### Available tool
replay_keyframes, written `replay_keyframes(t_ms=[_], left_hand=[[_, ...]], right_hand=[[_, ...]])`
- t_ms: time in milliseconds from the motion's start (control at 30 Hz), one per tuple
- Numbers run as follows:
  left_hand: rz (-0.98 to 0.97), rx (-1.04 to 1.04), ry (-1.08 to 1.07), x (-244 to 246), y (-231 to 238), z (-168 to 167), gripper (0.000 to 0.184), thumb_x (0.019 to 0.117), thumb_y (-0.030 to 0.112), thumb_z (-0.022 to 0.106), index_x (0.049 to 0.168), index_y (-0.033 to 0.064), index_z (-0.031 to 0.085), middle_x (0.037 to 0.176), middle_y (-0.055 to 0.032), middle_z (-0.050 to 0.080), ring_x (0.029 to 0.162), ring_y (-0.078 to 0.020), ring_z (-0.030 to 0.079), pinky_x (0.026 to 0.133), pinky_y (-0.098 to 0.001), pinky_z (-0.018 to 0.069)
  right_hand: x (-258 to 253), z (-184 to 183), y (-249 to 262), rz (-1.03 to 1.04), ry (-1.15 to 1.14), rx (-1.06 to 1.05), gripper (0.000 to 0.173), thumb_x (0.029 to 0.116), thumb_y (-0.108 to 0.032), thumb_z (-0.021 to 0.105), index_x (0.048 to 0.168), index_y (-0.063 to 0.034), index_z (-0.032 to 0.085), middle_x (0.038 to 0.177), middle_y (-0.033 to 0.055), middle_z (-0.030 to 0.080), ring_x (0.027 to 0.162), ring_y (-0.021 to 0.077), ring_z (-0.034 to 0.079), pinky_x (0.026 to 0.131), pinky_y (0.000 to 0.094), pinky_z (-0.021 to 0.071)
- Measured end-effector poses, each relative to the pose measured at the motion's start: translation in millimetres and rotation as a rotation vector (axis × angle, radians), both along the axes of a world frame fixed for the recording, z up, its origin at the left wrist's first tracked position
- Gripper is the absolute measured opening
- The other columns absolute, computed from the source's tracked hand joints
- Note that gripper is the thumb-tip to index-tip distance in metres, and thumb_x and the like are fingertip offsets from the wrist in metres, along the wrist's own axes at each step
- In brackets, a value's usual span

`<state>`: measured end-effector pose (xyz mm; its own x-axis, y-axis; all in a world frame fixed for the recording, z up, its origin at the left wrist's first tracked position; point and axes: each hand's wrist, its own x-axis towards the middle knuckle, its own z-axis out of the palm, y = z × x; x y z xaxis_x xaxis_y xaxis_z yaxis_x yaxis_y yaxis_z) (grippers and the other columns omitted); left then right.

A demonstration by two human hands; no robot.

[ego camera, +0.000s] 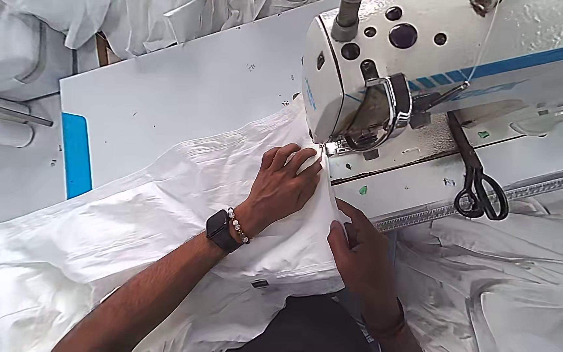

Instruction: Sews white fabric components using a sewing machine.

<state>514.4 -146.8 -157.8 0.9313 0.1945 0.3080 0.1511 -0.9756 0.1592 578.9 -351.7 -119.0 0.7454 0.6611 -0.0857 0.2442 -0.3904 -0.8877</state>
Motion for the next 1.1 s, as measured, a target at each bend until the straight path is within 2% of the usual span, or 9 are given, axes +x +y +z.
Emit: replay_keyframes(t_ms=[200,367,533,633,733,800,900,1000,1100], left_hand=[[-0.071,-0.008,-0.044,1,16,2,0.034,0.1033,0.036,0.053,0.128,0.026,0.074,0.131,-0.0033,0.065,0.126,-0.0268,0.051,0.107,-0.0463,0.0344],[-0.183,0.041,-0.081,5,38,6,0.031,0.1016,0.042,0.058,0.123,0.0296,0.076,0.122,-0.0025,0.068,0.117,-0.0261,0.054,0.103,-0.0451,0.0355],[-0.324,0.076,-0.093,9,49,10,0.028,0.1014,0.034,0.058,0.119,0.0269,0.079,0.123,-0.0027,0.07,0.119,-0.0263,0.056,0.105,-0.0459,0.036],[-0.199,-0.165,-0.02,0,24,9,0.028,0.099,0.02,0.054,0.114,0.0193,0.078,0.131,-0.0034,0.067,0.131,-0.0242,0.054,0.111,-0.0438,0.0419],[-0.052,-0.401,-0.004,-10,13,5,0.032,0.0987,0.023,0.053,0.124,0.016,0.071,0.145,-0.001,0.06,0.145,-0.0221,0.044,0.12,-0.0462,0.0371],[-0.069,-0.301,0.011,-18,11,0,0.037,0.1028,0.034,0.052,0.134,0.0235,0.069,0.154,-0.0005,0.053,0.15,-0.0257,0.038,0.124,-0.0512,0.0297],[-0.056,-0.14,0.04,-18,3,-5,0.04,0.1048,0.042,0.047,0.14,0.0326,0.065,0.159,-0.0008,0.047,0.153,-0.0316,0.031,0.125,-0.0577,0.0227],[-0.012,-0.136,0.016,-12,-2,-1,0.036,0.1048,0.039,0.048,0.131,0.0279,0.071,0.153,-0.0007,0.054,0.148,-0.0303,0.039,0.122,-0.0553,0.0269],[0.033,-0.141,0.007,-3,2,6,0.036,0.1058,0.035,0.045,0.124,0.0179,0.07,0.147,-0.001,0.058,0.139,-0.0246,0.049,0.114,-0.0489,0.0359]], right_hand=[[-5,14,-5,-0.016,-0.189,-0.079,0.042,0.0944,-0.022,0.059,0.13,-0.0057,0.071,0.051,-0.0126,0.044,0.04,-0.0001,0.033,0.037,0.0219,0.0301],[0,28,-5,0.023,-0.334,-0.151,0.04,0.0939,-0.021,0.057,0.127,-0.0077,0.074,0.051,-0.0089,0.05,0.039,0.0023,0.035,0.037,0.0243,0.0305],[39,44,25,0.116,-0.413,-0.218,0.043,0.0957,-0.025,0.053,0.133,-0.0138,0.07,0.055,-0.0067,0.053,0.043,0.008,0.044,0.041,0.0307,0.0381],[73,18,63,0.178,-0.396,-0.445,0.044,0.1021,-0.037,0.056,0.14,-0.0169,0.064,0.074,0.0096,0.068,0.066,0.0303,0.066,0.058,0.0519,0.0516],[71,0,55,0.144,-0.414,-0.415,0.044,0.0983,-0.055,0.056,0.119,-0.0205,0.074,0.072,0.0051,0.069,0.065,0.0258,0.066,0.057,0.0495,0.0502],[60,-7,26,0.168,-0.359,-0.341,0.057,0.0949,-0.054,0.062,0.138,-0.0161,0.063,0.07,0.0009,0.069,0.061,0.0202,0.065,0.056,0.0453,0.0521],[60,-17,7,0.148,-0.263,-0.176,0.06,0.0966,-0.042,0.065,0.148,-0.0131,0.053,0.055,-0.0097,0.046,0.044,0.0056,0.041,0.043,0.0272,0.0405],[69,-17,27,0.227,-0.272,-0.225,0.064,0.0992,-0.044,0.061,0.157,-0.0235,0.043,0.055,-0.0063,0.045,0.047,0.0113,0.043,0.047,0.0346,0.0428],[80,-10,53,0.294,-0.282,-0.428,0.068,0.1005,-0.054,0.057,0.161,-0.0329,0.035,0.063,0.0026,0.056,0.056,0.0218,0.055,0.053,0.0447,0.0487]])
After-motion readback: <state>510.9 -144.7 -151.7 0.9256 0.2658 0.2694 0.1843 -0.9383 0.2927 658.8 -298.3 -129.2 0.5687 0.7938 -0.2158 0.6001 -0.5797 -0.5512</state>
